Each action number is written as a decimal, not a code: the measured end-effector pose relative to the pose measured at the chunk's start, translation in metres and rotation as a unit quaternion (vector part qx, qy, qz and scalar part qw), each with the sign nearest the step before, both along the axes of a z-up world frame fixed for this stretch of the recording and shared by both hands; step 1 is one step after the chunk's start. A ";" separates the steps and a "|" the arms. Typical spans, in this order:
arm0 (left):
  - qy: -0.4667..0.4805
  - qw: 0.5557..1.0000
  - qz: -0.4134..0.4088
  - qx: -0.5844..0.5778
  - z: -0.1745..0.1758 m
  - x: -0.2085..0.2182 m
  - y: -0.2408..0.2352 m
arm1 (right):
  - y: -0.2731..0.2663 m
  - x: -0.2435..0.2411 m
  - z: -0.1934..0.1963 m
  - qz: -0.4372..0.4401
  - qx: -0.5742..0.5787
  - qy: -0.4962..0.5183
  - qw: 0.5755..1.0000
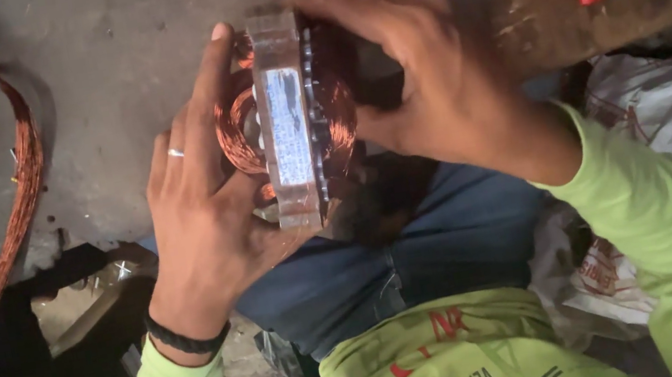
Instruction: Manually winding copper wire coils and inserting insulation strips into an electric motor stator core.
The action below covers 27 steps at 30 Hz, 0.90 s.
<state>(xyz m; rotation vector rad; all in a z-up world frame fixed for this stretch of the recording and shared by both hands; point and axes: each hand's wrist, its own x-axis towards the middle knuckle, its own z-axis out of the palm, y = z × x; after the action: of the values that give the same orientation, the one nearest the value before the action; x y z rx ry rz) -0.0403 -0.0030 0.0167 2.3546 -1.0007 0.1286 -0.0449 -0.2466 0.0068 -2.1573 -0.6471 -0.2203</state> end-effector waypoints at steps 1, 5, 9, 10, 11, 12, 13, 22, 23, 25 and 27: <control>0.000 1.000 0.002 0.000 0.002 0.002 0.001 | 0.000 -0.002 -0.004 0.002 0.000 0.000 1.000; 0.011 1.000 -0.015 0.007 -0.002 0.006 0.012 | -0.007 -0.010 -0.009 -0.028 -0.027 0.007 0.999; -0.005 0.999 -0.027 0.034 -0.011 0.009 0.024 | -0.010 -0.043 -0.003 -0.055 0.229 0.135 0.963; -0.008 0.999 -0.026 0.034 -0.007 0.011 0.020 | -0.011 -0.060 -0.001 -0.053 0.228 0.132 0.963; -0.023 0.999 -0.029 0.033 -0.003 0.013 0.017 | -0.012 -0.077 0.000 -0.121 0.254 0.141 0.949; -0.034 0.998 -0.034 0.032 0.000 0.014 0.013 | -0.012 -0.096 0.000 -0.189 0.277 0.155 0.929; -0.034 0.998 -0.033 0.031 -0.003 0.016 0.015 | -0.015 -0.106 -0.001 -0.189 0.276 0.155 0.930; -0.025 0.998 -0.054 -0.006 -0.020 0.013 0.019 | -0.074 -0.308 -0.096 0.366 0.595 0.399 0.594; -0.031 0.998 -0.053 -0.006 -0.023 0.013 0.020 | -0.074 -0.303 -0.093 0.368 0.589 0.405 0.595; -0.038 0.998 -0.051 -0.005 -0.025 0.012 0.021 | -0.074 -0.295 -0.088 0.371 0.582 0.411 0.595; -0.040 0.998 -0.048 -0.008 -0.024 0.012 0.022 | -0.075 -0.288 -0.085 0.378 0.571 0.424 0.593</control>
<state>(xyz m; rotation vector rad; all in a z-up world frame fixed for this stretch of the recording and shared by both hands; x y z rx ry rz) -0.0279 0.0186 -0.0078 2.2972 -1.1461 0.1954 -0.3332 -0.3215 -0.0782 -0.4337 -0.5176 0.6786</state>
